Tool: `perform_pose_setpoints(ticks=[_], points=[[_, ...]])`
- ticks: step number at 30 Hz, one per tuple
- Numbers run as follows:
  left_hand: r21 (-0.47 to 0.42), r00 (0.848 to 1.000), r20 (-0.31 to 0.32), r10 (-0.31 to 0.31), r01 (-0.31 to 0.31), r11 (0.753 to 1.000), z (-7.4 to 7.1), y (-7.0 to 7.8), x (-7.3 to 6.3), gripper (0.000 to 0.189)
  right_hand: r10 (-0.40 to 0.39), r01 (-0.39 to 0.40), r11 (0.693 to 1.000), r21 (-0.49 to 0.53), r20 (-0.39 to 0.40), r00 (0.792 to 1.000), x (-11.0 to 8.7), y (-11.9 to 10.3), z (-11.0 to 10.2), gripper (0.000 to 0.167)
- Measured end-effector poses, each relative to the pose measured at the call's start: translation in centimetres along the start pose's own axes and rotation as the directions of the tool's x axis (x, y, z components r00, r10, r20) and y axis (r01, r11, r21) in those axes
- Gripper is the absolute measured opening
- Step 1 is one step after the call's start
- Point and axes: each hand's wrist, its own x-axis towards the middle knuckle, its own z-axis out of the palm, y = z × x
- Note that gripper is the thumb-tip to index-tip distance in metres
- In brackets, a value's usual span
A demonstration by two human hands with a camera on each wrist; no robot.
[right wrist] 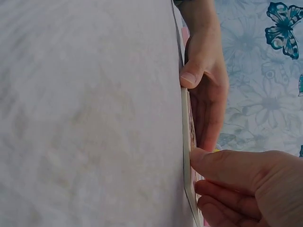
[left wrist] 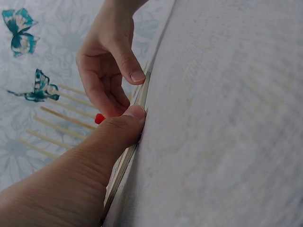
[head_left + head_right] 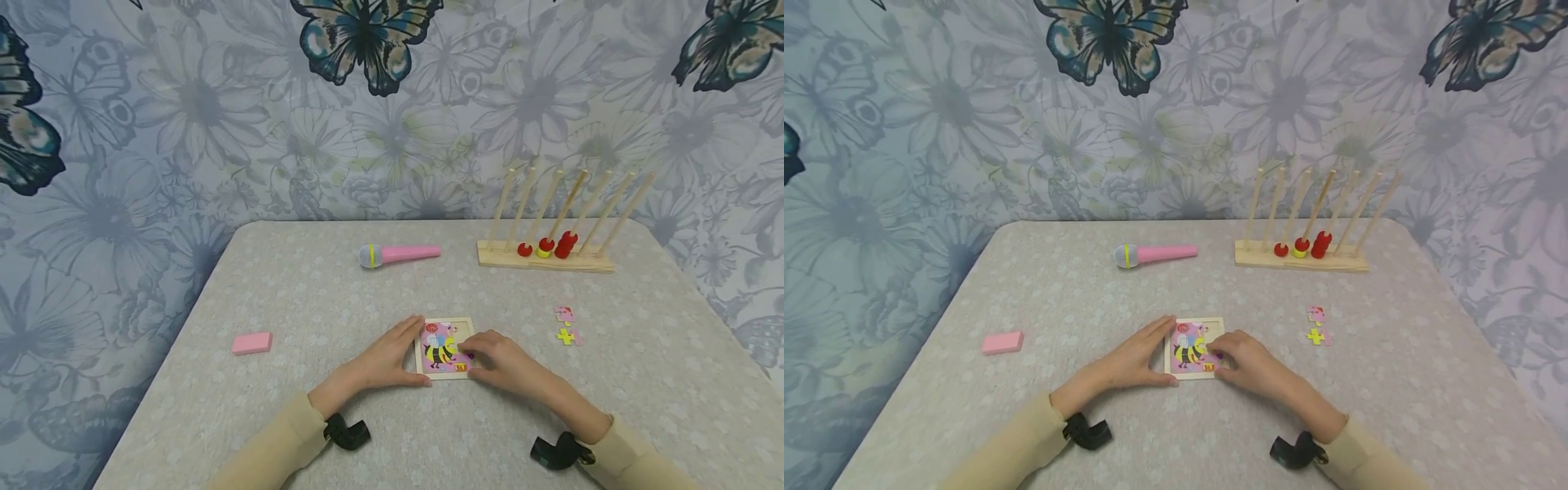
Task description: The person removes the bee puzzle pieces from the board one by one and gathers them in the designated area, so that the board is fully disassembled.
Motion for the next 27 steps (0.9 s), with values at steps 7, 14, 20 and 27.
perform_pose_setpoints(ticks=[7, 14, 20, 27], points=[[0.005, 1.0, -0.001, 0.004, -0.004, 1.0, 0.07, -0.09, 0.0, 0.108, -0.011, 0.011, 1.0, 0.022, -0.023, 1.0, 0.05, 0.03, 0.22, 0.041], [0.0, 1.0, -0.006, 0.008, -0.008, 1.0, 0.12, -0.18, 0.01, 0.108, -0.03, 0.031, 0.999, 0.04, -0.027, 0.999, 0.27, -0.03, 0.27, 0.039], [0.009, 1.0, -0.01, 0.012, -0.012, 1.0, 0.15, -0.2, 0.05, 0.108, -0.04, 0.041, 0.998, 0.041, -0.019, 0.999, 0.28, -0.07, 0.1, 0.039], [0.008, 1.0, -0.013, 0.014, -0.014, 1.0, 0.19, -0.19, 0.02, 0.108, -0.051, 0.052, 0.998, 0.046, -0.011, 0.999, 0.26, 0.08, 0.02, 0.041]])
